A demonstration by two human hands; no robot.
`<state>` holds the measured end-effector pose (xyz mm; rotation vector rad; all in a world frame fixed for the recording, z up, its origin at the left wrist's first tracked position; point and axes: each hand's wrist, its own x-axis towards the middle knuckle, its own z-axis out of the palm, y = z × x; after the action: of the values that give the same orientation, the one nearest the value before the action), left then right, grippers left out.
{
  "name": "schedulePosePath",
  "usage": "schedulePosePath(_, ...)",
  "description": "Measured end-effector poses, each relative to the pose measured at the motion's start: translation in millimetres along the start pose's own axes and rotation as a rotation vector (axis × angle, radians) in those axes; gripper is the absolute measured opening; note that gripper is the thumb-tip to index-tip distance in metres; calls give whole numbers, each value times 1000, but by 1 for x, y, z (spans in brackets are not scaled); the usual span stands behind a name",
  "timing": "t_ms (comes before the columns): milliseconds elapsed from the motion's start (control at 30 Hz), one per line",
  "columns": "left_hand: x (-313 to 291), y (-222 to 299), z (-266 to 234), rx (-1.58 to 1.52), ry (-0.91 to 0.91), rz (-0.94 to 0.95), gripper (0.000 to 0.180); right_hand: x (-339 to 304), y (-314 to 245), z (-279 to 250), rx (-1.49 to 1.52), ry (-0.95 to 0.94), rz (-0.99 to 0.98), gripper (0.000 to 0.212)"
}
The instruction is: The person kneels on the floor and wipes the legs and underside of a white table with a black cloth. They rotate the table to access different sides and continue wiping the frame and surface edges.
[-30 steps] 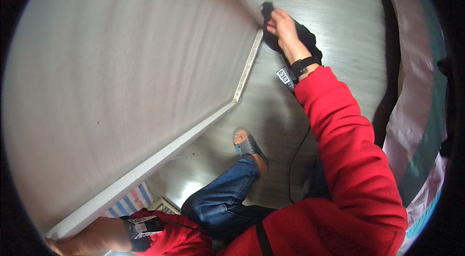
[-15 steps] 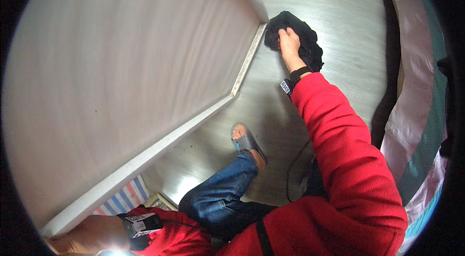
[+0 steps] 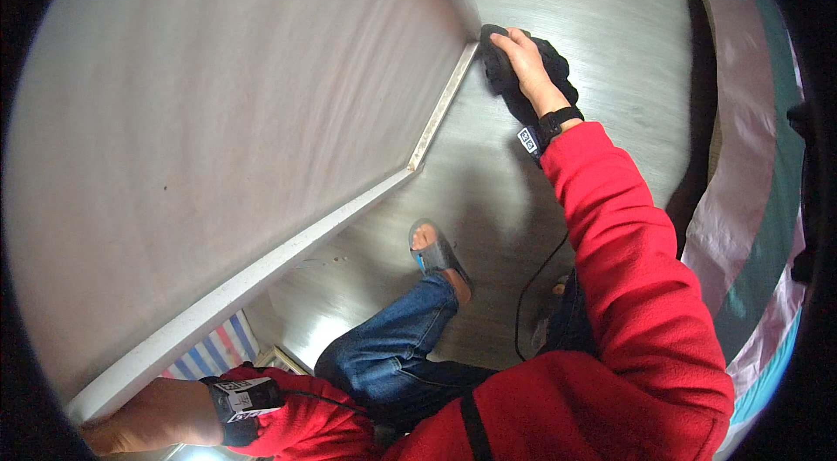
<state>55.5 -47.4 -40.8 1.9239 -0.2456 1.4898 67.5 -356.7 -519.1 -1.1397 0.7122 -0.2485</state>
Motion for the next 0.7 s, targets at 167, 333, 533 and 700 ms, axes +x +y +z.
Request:
schedulePosePath(167, -5, 3, 8, -62, 15, 13, 67, -5, 15, 15, 163, -48, 68, 22)
schedulePosePath(333, 0, -3, 8, -68, 16, -31, 62, -4, 27, 23, 187, -20, 120, 18)
schedulePosePath(533, -8, 1, 21, -133, 128, 25, 54, 4, 28, 28, 160, 24, 127, 21)
schedulePosePath(700, -5, -2, 17, -174, 9, 10, 53, 13, 25, 29, 3, 56, 153, 23)
